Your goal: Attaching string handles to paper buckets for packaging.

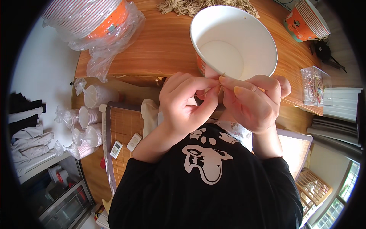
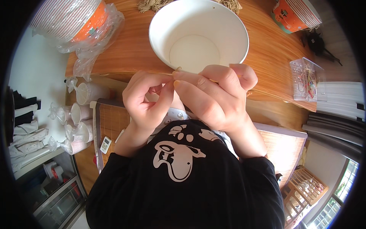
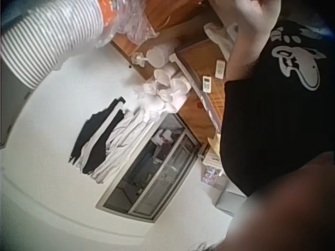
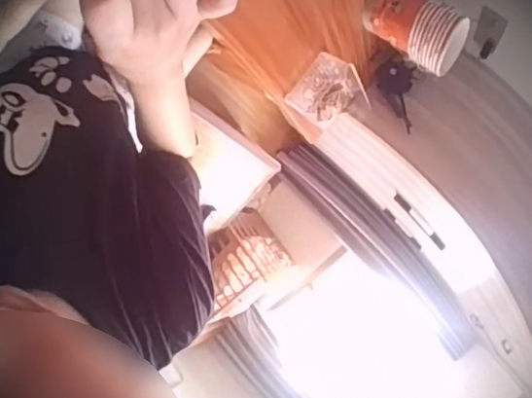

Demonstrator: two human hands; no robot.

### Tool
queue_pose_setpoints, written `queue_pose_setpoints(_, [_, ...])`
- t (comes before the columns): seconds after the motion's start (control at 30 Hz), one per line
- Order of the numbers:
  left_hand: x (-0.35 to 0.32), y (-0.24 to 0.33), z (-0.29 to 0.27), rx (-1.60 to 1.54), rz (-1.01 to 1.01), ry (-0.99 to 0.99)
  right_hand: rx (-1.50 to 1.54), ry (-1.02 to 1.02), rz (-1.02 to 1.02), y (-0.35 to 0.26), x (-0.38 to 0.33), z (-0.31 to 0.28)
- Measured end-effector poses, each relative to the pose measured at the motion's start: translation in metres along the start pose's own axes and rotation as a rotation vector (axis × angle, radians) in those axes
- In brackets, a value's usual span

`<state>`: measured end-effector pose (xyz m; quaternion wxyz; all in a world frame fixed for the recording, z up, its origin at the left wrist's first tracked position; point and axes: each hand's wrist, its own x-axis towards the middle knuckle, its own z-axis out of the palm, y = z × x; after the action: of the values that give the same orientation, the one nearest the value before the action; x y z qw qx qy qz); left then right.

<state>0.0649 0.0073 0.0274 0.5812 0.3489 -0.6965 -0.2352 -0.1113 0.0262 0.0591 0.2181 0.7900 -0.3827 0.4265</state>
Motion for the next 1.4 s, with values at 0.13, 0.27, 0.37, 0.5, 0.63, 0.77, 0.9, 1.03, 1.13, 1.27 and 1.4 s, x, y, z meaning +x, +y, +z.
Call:
queue_pose_setpoints(0.13, [0.002,0.003,0.0,0.001,-0.04,-0.01,0.048,0.018,0.023,0.002,0.0,0.002])
queue_pose_setpoints(0.27, [0.002,0.003,0.001,-0.147,-0.118,-0.042,0.138,-0.053,0.119,0.005,-0.001,-0.004])
queue_pose_setpoints(0.37, [0.0,-0.003,0.002,-0.3,-0.188,-0.067,0.166,-0.094,0.114,0.008,-0.002,-0.006])
queue_pose_setpoints(0.5, [-0.001,-0.004,0.005,-0.36,-0.144,-0.055,0.246,-0.141,0.179,0.004,0.007,-0.011])
queue_pose_setpoints(0.63, [0.001,-0.005,0.005,-0.297,-0.08,-0.095,0.219,-0.071,0.153,0.011,-0.002,-0.004])
queue_pose_setpoints(0.77, [-0.001,-0.008,0.007,-0.319,-0.106,-0.086,0.196,-0.051,0.172,0.008,-0.002,-0.006])
queue_pose_setpoints(0.9, [0.003,-0.009,0.002,-0.159,0.021,-0.093,0.167,0.086,0.144,0.006,-0.005,-0.004])
queue_pose_setpoints(1.03, [0.01,-0.009,0.002,0.041,0.21,0.024,0.23,0.042,0.189,0.008,-0.009,-0.005])
queue_pose_setpoints(1.13, [0.018,-0.013,0.004,0.206,0.351,0.026,0.233,0.109,0.223,0.008,-0.013,-0.002])
queue_pose_setpoints(1.27, [0.022,-0.01,0.006,0.324,0.412,0.005,0.235,0.1,0.222,0.006,-0.015,-0.003])
queue_pose_setpoints(1.4, [0.022,-0.015,0.007,0.304,0.419,0.022,0.195,0.091,0.126,0.002,-0.009,-0.009])
